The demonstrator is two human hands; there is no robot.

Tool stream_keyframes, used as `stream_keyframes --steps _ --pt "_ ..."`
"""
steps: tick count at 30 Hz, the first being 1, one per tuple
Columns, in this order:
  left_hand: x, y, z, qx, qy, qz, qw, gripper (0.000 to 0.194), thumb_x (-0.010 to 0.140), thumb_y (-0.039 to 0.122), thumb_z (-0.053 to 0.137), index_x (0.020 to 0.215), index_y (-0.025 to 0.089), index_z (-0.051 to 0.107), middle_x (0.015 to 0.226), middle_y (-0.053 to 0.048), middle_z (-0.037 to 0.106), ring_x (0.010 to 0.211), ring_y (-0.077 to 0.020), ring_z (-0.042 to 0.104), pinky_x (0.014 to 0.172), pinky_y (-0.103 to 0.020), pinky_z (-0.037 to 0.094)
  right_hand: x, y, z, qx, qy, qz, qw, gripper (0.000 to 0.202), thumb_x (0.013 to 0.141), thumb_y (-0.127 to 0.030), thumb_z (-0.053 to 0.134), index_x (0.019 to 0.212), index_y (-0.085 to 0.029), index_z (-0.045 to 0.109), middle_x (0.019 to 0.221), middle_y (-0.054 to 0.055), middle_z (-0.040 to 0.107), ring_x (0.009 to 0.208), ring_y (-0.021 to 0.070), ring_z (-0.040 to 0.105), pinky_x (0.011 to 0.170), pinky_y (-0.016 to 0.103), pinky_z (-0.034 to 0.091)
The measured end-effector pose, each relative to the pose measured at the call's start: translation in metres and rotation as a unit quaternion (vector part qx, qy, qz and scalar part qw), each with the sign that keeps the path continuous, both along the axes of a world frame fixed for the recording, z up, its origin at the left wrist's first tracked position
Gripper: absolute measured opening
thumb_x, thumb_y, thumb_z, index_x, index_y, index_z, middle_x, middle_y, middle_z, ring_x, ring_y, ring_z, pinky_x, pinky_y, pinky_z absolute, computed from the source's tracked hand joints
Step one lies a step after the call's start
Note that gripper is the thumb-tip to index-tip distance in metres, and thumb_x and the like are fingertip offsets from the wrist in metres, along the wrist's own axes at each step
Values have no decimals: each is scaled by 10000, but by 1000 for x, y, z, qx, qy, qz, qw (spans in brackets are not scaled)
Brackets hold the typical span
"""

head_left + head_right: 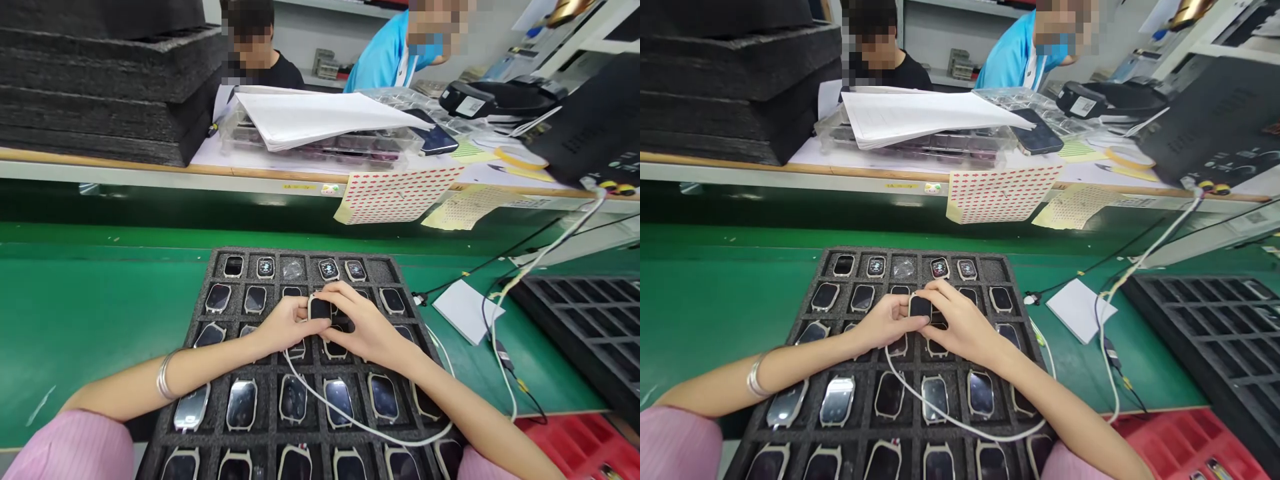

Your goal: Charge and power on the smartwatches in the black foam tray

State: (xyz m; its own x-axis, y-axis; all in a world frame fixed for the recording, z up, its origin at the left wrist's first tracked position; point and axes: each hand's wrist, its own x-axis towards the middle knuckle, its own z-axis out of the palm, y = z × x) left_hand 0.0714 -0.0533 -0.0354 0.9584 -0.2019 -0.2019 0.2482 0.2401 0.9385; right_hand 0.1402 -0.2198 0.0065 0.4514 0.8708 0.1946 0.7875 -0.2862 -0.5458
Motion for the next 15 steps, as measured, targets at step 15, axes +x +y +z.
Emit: stream_keyframes --steps 15 --pt "-1 5 1 -34 -14 -32 999 322 692 392 742 767 117 594 654 13 578 593 -108 532 572 -222 399 -3 -4 -11 63 16 14 998 442 815 -267 692 1204 -186 496 1051 92 589 959 237 580 807 379 511"
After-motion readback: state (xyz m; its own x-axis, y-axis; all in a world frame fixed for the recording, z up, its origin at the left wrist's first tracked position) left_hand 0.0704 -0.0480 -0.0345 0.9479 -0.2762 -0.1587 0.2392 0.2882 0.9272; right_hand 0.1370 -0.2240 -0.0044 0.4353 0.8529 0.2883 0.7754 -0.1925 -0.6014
